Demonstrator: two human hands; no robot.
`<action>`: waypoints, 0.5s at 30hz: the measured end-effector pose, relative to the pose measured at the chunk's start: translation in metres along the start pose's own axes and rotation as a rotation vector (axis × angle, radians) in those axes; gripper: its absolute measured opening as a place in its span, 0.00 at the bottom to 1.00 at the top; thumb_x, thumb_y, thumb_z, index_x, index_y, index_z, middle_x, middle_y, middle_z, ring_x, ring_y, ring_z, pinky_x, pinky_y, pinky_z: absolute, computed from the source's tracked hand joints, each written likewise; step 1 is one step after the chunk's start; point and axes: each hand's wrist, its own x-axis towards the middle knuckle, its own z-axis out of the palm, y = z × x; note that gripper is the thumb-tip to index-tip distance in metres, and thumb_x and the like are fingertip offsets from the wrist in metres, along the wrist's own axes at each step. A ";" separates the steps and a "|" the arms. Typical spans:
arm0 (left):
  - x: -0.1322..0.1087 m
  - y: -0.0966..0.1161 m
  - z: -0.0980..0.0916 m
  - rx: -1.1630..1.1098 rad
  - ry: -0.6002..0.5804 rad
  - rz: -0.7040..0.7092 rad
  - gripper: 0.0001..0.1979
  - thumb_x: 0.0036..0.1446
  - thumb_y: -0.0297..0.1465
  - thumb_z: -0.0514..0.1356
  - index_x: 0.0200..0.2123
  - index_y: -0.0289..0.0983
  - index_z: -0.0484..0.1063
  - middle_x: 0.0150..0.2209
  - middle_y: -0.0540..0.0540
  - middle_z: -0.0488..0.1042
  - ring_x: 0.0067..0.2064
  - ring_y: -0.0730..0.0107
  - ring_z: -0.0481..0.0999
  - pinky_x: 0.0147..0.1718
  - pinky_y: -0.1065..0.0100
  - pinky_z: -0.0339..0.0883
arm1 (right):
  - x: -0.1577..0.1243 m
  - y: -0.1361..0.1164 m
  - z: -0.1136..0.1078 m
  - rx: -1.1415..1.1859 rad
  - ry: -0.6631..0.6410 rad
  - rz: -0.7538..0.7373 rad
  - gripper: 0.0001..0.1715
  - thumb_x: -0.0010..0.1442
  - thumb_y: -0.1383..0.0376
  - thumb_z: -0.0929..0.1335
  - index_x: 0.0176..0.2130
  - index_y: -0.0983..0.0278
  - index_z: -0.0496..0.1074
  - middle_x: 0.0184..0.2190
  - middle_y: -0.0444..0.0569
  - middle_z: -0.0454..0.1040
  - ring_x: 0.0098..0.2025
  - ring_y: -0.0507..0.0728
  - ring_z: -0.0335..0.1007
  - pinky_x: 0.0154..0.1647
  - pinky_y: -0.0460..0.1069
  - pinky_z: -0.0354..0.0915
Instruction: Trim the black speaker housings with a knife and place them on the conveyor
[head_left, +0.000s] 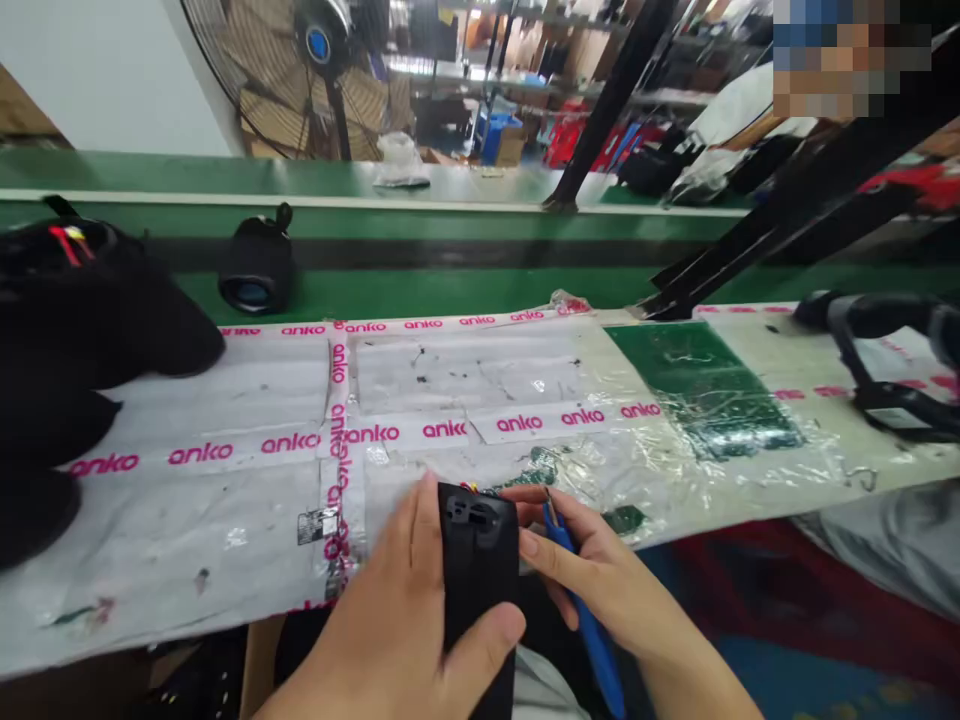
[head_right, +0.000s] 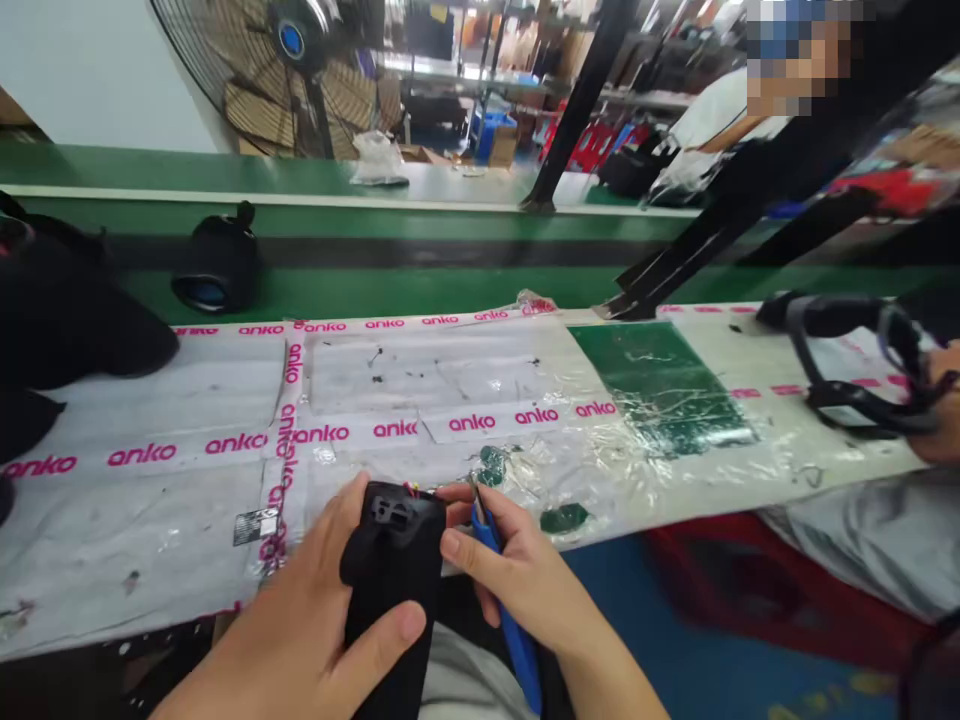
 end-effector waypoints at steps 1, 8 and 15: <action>0.000 0.000 -0.002 0.056 0.008 0.025 0.54 0.67 0.44 0.69 0.83 0.44 0.39 0.80 0.30 0.57 0.78 0.25 0.59 0.69 0.28 0.68 | 0.002 0.003 -0.002 0.011 -0.010 0.020 0.36 0.58 0.40 0.79 0.55 0.59 0.76 0.45 0.48 0.78 0.18 0.44 0.61 0.18 0.45 0.60; 0.016 0.024 -0.011 -0.477 -0.072 -0.236 0.46 0.66 0.38 0.69 0.80 0.55 0.50 0.80 0.42 0.56 0.81 0.32 0.53 0.74 0.32 0.60 | -0.005 0.007 -0.007 0.092 -0.036 0.135 0.39 0.61 0.37 0.77 0.60 0.55 0.75 0.48 0.49 0.79 0.19 0.44 0.60 0.19 0.45 0.66; 0.029 0.036 0.010 -0.666 0.034 -0.347 0.62 0.42 0.36 0.85 0.73 0.68 0.56 0.70 0.49 0.68 0.67 0.39 0.76 0.67 0.35 0.72 | -0.021 0.028 -0.025 0.071 -0.038 0.014 0.38 0.61 0.48 0.80 0.67 0.46 0.74 0.64 0.51 0.78 0.69 0.67 0.71 0.66 0.56 0.71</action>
